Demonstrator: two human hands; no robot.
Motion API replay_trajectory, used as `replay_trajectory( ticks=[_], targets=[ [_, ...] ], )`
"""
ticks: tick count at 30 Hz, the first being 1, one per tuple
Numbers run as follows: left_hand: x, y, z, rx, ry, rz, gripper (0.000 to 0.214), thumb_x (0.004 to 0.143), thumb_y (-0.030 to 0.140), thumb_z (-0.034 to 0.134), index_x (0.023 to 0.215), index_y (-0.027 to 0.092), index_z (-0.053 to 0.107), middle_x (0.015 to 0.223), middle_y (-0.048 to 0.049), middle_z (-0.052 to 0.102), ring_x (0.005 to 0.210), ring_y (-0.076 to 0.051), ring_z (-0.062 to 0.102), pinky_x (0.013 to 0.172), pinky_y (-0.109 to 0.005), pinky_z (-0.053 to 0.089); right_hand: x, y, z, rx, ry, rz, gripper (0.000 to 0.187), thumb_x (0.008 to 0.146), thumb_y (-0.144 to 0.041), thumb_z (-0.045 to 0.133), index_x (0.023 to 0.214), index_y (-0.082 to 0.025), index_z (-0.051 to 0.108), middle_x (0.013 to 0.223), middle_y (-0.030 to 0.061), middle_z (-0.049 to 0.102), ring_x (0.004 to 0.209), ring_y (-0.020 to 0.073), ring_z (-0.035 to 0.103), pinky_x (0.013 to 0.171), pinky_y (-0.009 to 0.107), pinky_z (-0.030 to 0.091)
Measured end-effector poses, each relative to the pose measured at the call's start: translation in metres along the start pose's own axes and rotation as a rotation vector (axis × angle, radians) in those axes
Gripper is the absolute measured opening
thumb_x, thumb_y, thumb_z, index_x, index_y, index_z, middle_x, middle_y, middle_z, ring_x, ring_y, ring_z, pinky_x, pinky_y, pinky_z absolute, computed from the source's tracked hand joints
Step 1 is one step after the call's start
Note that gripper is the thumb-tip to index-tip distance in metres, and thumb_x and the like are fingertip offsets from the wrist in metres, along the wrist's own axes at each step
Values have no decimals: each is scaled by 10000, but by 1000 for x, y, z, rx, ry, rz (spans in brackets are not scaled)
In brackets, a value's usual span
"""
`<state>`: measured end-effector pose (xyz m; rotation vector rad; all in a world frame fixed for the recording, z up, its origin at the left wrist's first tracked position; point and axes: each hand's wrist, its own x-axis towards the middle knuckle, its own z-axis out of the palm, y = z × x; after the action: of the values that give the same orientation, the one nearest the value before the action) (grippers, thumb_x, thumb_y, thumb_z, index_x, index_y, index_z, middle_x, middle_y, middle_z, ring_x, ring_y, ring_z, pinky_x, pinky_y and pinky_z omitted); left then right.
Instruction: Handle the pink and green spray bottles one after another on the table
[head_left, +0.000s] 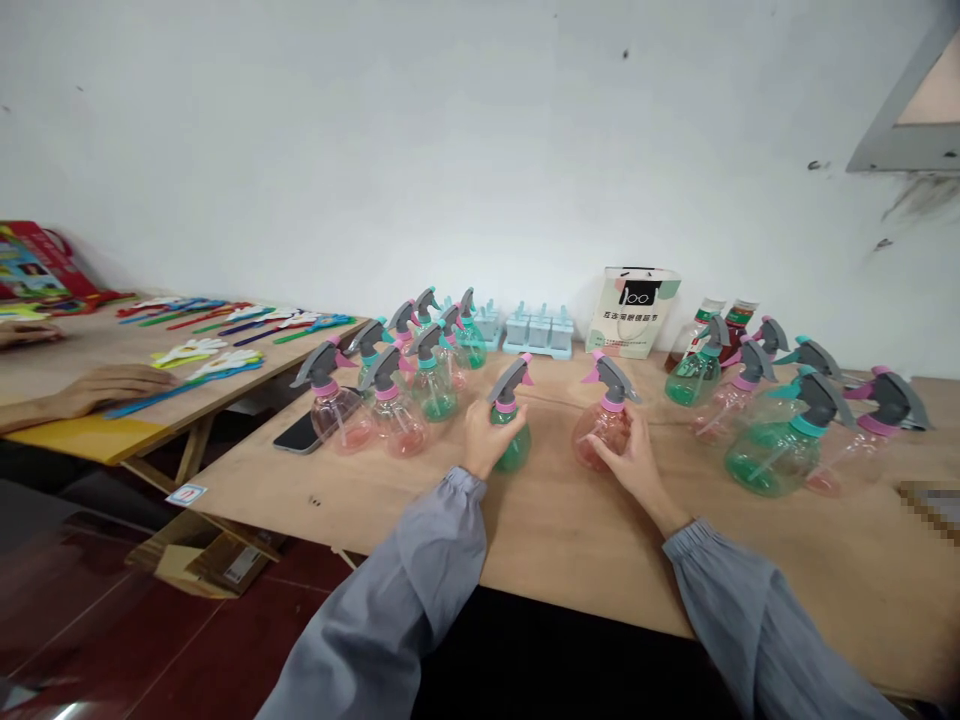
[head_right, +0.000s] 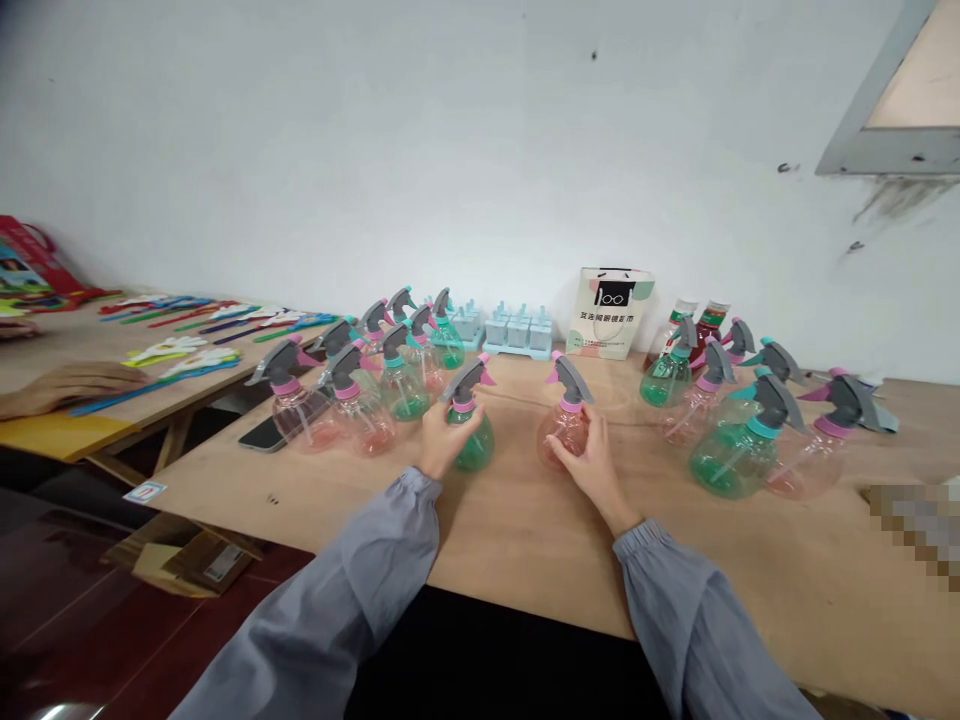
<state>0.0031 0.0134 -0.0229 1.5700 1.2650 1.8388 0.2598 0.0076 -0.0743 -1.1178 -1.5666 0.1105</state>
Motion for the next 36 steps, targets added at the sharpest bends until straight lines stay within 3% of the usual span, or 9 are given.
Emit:
replay_trajectory(
  ticks=[5, 8, 11, 14, 17, 25, 31, 36],
  targets=[
    [-21, 1, -12, 425, -92, 53, 591, 616, 406, 833, 1129, 204, 619, 1067, -131, 669, 1172, -369, 594, 1083, -505, 359, 0, -2, 0, 3, -6, 4, 738, 778, -533, 736, 1376, -199, 460, 1269, 159, 566, 1190, 329, 576, 1047, 576, 471],
    [-30, 4, -23, 639, -177, 47, 767, 638, 423, 807, 1306, 171, 526, 1279, -203, 581, 1267, -406, 520, 1057, -526, 372, 0, -4, 0, 6, 2, 10, 737, 777, -542, 733, 1377, -210, 465, 1275, 158, 564, 1197, 332, 572, 1048, 578, 469],
    [-27, 2, -28, 741, -204, 26, 804, 720, 452, 747, 1424, 194, 458, 1378, -206, 500, 1295, -405, 489, 1014, -516, 405, 0, -6, 0, 3, -3, 13, 749, 780, -555, 724, 1391, -214, 457, 1276, 157, 557, 1204, 336, 567, 1061, 585, 457],
    [-4, -10, -25, 737, -253, -24, 828, 768, 522, 720, 1490, 253, 416, 1333, -181, 516, 1289, -403, 506, 1012, -507, 415, 0, -6, 0, -7, -4, 21, 750, 779, -567, 723, 1387, -219, 455, 1255, 145, 558, 1188, 329, 574, 1058, 582, 463],
    [34, -30, -13, 648, -259, -29, 811, 801, 508, 717, 1508, 277, 392, 1378, -183, 501, 1354, -403, 475, 1041, -488, 411, -1, -8, 1, -11, -5, 23, 736, 789, -568, 716, 1381, -219, 453, 1244, 137, 557, 1192, 324, 573, 1057, 575, 470],
    [124, -77, 38, 410, -126, -117, 731, 769, 252, 794, 1370, 132, 397, 1411, -262, 506, 1366, -355, 483, 1113, -450, 379, -5, -18, 3, -12, -13, 4, 706, 807, -541, 706, 1383, -228, 444, 1264, 145, 551, 1206, 331, 570, 1066, 575, 465],
    [158, -89, 59, 388, -116, -155, 675, 752, 148, 781, 1312, 110, 407, 1381, -275, 524, 1315, -339, 523, 1081, -446, 397, -10, -21, 6, 12, -41, 9, 689, 823, -512, 698, 1386, -219, 430, 1284, 148, 535, 1234, 331, 552, 1073, 562, 465],
    [171, -91, 65, 347, -122, -172, 688, 741, 109, 775, 1321, 69, 409, 1364, -288, 535, 1294, -344, 536, 1074, -440, 402, -13, -26, 8, 5, -84, -5, 668, 831, -503, 696, 1375, -225, 426, 1280, 140, 545, 1234, 317, 559, 1080, 537, 471]
  ],
)
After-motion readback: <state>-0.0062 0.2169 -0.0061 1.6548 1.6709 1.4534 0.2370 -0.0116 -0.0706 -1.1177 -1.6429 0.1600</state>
